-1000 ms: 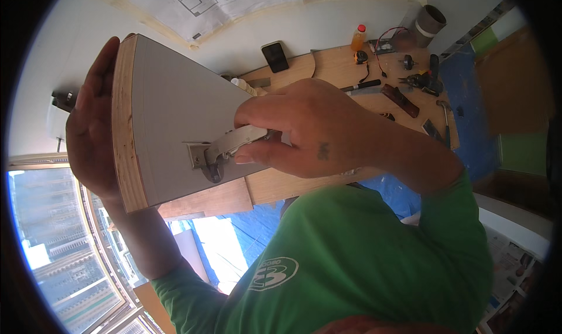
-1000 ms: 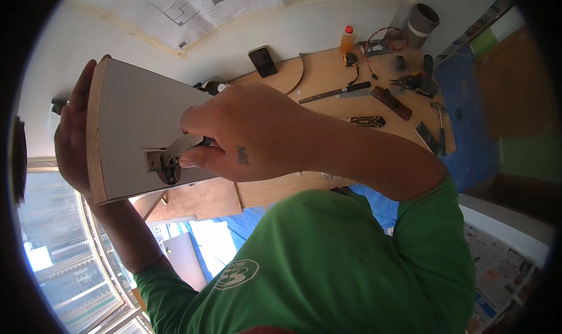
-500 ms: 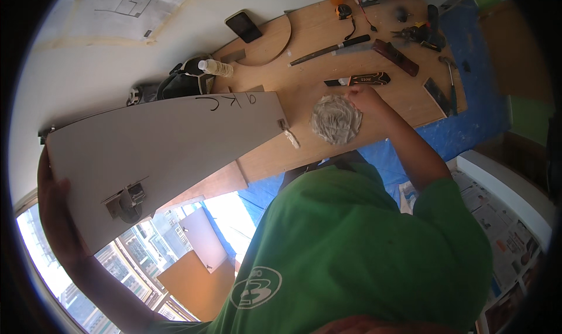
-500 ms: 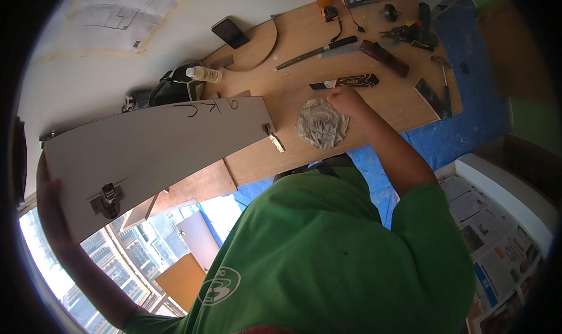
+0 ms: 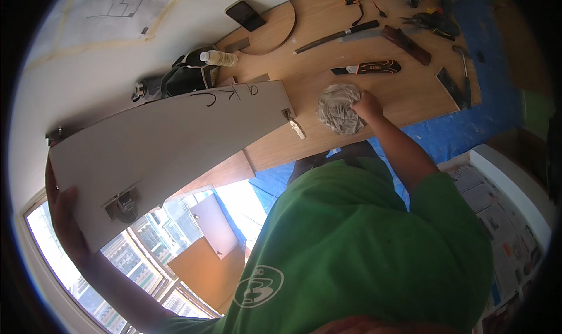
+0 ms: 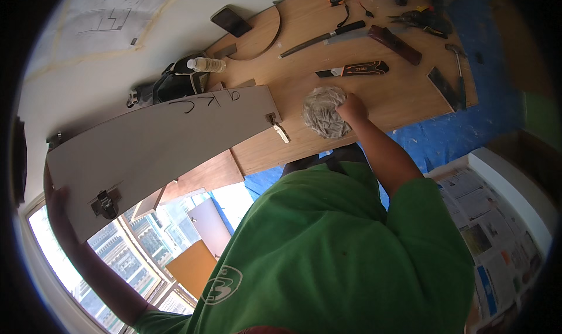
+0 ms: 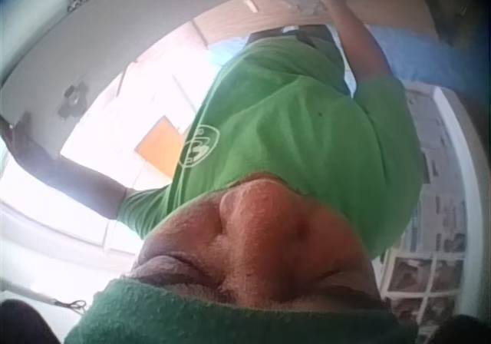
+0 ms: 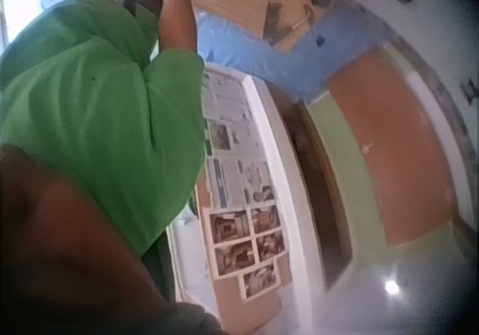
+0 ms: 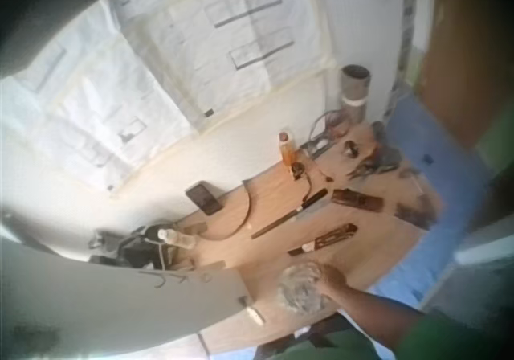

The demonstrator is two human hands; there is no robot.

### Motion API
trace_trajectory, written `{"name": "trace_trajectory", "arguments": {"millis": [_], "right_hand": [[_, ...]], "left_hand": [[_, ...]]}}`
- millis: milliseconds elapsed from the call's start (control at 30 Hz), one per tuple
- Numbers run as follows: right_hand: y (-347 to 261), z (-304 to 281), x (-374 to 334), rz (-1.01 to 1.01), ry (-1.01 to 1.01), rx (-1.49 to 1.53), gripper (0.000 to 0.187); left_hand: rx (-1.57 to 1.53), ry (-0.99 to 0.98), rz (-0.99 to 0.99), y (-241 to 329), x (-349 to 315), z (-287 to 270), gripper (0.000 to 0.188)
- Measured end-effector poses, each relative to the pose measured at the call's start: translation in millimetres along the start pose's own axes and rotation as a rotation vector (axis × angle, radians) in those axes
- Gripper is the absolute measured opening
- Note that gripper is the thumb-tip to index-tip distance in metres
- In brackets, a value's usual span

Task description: The person wipes a white rectangular panel with a cloth, then flips it to wipe the brown side. They continue wiping the brown surface and edges, handling the panel one at a time.

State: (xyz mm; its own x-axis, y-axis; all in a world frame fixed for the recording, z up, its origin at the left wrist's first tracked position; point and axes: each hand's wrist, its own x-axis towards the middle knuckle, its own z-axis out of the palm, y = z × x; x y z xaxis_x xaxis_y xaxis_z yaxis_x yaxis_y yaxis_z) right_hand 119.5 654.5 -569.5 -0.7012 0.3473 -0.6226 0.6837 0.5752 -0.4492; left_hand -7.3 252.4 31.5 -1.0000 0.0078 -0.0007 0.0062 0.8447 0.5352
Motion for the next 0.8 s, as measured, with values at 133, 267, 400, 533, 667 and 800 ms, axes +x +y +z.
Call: {"name": "trace_trajectory", "arguments": {"millis": [133, 267, 400, 533, 667, 800], "right_hand": [[15, 10, 8, -0.161, -0.114, 0.263, 0.027], [15, 0, -3, -0.064, -0.319, 0.721, 0.020], [9, -4, -12, -0.065, -0.347, 1.069, 0.024], [1, -21, -15, -0.084, -0.326, 1.159, 0.027], [-9, -42, -13, -0.084, -0.358, 1.264, 0.029], [-21, -66, -11, -0.024, -0.414, 1.447, 0.035]], "left_hand": [[-0.060, 0.020, -0.024, -9, 0, -2, 0.100], [-0.116, 0.034, -0.051, -18, -12, -12, 0.102], [-0.092, 0.164, -0.067, -16, -52, -12, 0.098], [-0.015, 0.362, -0.174, 15, -87, 9, 0.093], [-0.227, 0.243, -0.109, 18, -114, -11, 0.091], [-0.106, 0.370, -0.195, 23, -136, -8, 0.097]]}}
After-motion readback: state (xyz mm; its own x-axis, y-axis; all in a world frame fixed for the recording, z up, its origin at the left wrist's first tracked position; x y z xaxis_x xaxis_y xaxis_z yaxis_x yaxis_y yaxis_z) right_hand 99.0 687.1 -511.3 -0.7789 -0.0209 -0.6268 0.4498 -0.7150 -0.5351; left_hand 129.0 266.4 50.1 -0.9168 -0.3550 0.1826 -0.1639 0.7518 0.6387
